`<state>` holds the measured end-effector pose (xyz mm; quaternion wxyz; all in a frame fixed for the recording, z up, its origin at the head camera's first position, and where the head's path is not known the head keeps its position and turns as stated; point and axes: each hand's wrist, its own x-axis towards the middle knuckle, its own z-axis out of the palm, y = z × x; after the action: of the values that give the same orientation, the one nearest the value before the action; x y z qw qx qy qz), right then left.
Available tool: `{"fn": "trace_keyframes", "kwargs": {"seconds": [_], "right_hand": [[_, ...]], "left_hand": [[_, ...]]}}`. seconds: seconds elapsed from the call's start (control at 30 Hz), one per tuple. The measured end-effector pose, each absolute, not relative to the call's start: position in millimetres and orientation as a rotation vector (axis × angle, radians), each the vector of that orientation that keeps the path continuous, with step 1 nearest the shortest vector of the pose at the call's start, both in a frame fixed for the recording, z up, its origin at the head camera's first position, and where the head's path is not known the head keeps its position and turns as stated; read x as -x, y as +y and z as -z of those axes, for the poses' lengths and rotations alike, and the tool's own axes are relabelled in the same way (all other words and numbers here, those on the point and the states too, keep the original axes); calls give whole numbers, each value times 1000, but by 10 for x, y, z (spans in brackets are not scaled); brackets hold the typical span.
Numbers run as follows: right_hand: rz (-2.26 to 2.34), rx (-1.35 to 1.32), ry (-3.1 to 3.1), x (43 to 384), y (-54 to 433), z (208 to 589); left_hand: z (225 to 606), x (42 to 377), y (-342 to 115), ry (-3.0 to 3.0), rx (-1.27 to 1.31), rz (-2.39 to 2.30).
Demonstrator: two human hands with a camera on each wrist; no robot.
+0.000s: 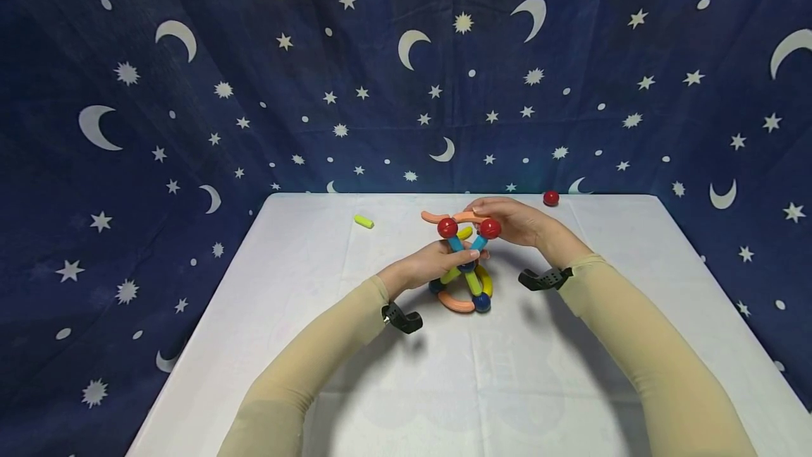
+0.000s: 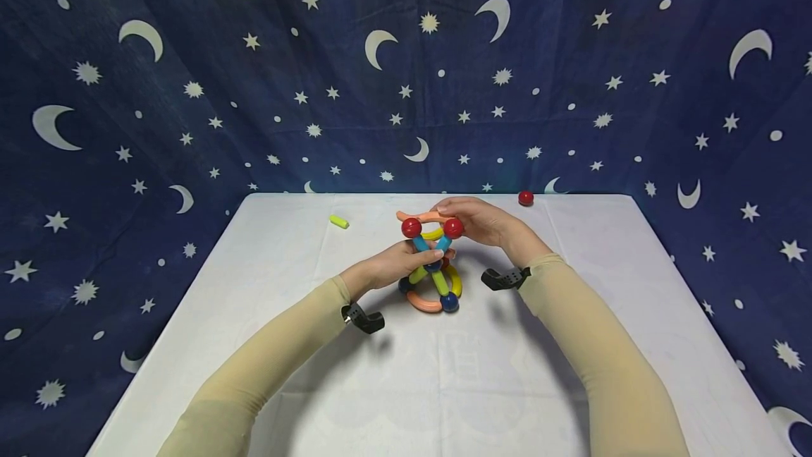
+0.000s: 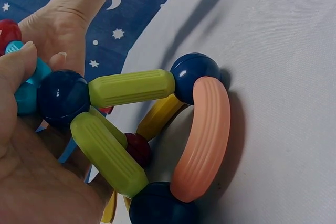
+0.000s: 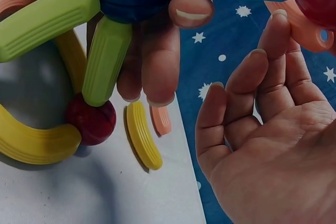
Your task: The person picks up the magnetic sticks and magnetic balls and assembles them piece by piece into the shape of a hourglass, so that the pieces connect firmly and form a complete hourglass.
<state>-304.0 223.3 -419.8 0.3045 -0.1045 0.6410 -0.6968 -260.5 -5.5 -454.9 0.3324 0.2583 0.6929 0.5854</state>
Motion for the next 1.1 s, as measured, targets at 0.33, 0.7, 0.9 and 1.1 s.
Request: {"fn": "trace_keyframes", "kwargs": {"seconds": [0.33,0.7,0.9,1.1], "right_hand": [[1874,283,1662,3035,2220,4188],[1914,223,1615,2994,2217,4183],[1911,247,1603,2975,2216,4196],[1916,274,1572,2944,2203,4197]], "left_hand": [[4544,2606,-39,1793,-666,-1546],[4517,2585,-14,1872,-646,-1523],[4515,2574,-11,1883,-668,-1520],[4535,2568,-7,1876,-686,-1528]]}}
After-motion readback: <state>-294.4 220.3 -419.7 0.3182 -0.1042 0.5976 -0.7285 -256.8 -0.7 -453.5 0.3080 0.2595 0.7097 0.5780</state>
